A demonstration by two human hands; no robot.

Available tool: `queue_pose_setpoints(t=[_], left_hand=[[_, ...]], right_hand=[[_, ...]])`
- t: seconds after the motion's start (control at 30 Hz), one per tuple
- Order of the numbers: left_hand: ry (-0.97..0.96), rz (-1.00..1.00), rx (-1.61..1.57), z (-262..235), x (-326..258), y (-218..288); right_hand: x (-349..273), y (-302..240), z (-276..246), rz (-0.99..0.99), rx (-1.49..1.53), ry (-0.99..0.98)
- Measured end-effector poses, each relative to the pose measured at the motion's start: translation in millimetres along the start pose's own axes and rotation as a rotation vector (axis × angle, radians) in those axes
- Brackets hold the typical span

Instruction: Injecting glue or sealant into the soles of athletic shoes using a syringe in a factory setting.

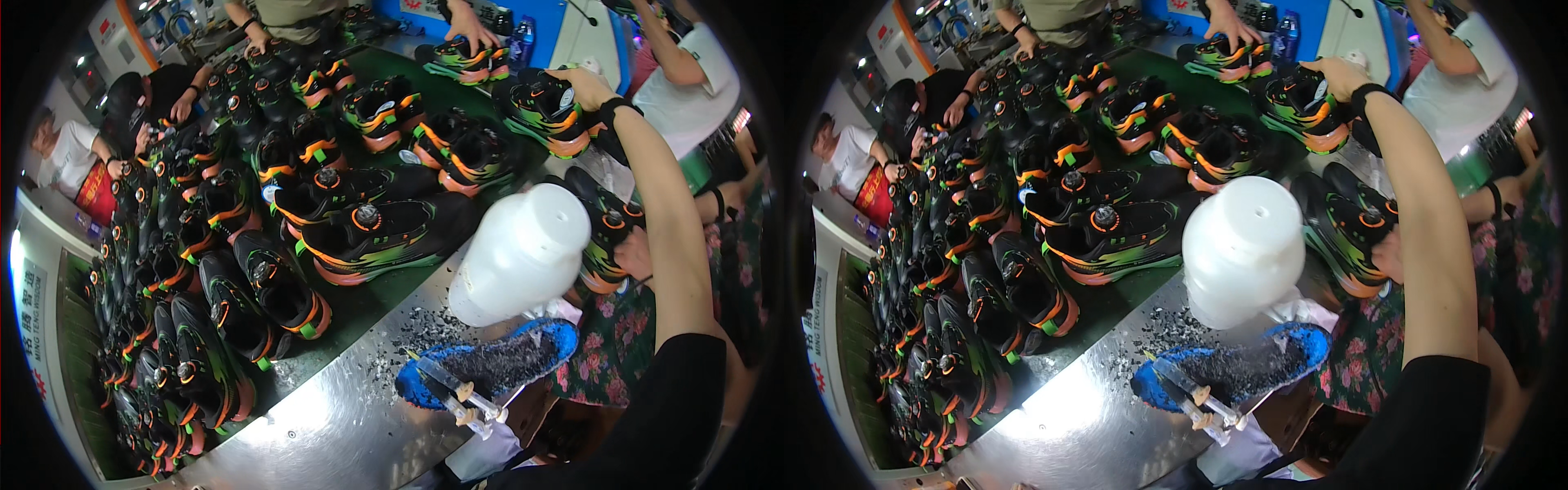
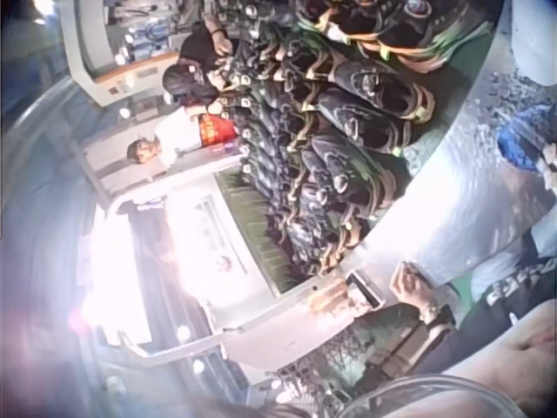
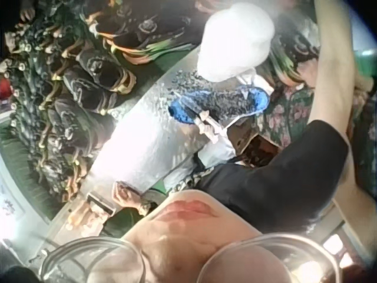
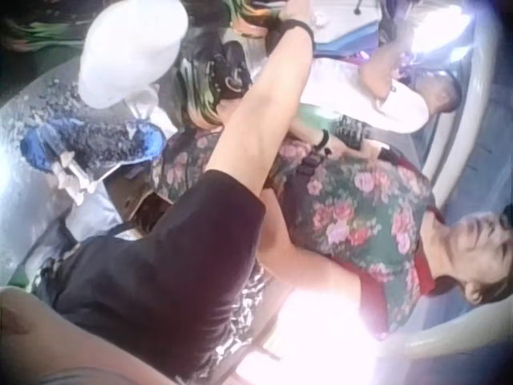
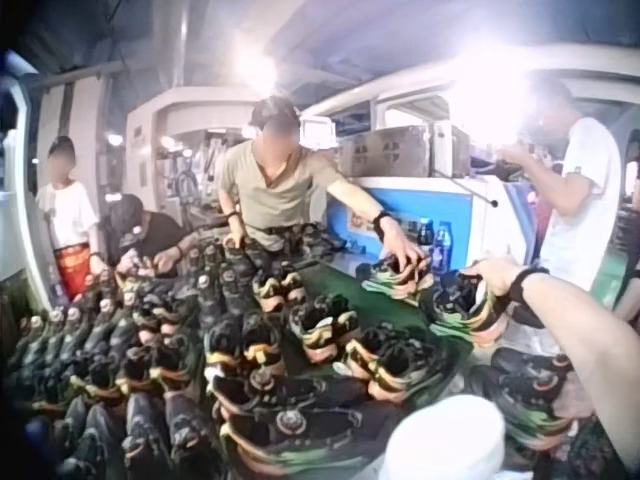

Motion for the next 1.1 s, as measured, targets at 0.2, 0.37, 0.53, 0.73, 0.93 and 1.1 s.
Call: queue_pose_setpoints(t=[0.2,0.37,0.53,0.73,0.93,1.1], left_hand=[[0.08,0.008,0.072,-3.5,0.0,-0.9],[0.133,0.045,0.119,-6.2,-2.3,1.6],[0.138,0.107,0.124,16.8,0.0,10.9],[0.17,-0.12,0.035,-5.5,0.6,-6.9],[0.101,-0.103,0.112,-1.8,13.7,15.0],[0.242,-0.197,-0.089,-14.9,-7.5,-22.4]], right_hand=[[43.3,-2.5,46.6,0.05,0.131,0.138],[55.3,-29.8,87.5,0.081,-0.023,0.097],[62.4,19.6,93.3,-0.037,0.106,0.2],[88.1,-26.1,116.6,-0.126,0.102,0.261],[46.8,37.4,155.6,-0.165,0.22,-0.031],[49.3,69.3,193.1,0.091,0.179,-0.177]])
Point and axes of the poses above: each hand's wrist, its own x-axis towards the middle knuckle, its own z-axis out of the palm, y = z × x, the point moved 7 cm from there along x, towards the middle knuckle, and after that the axes turned 12 degrees about y, right-handed, at the moved point
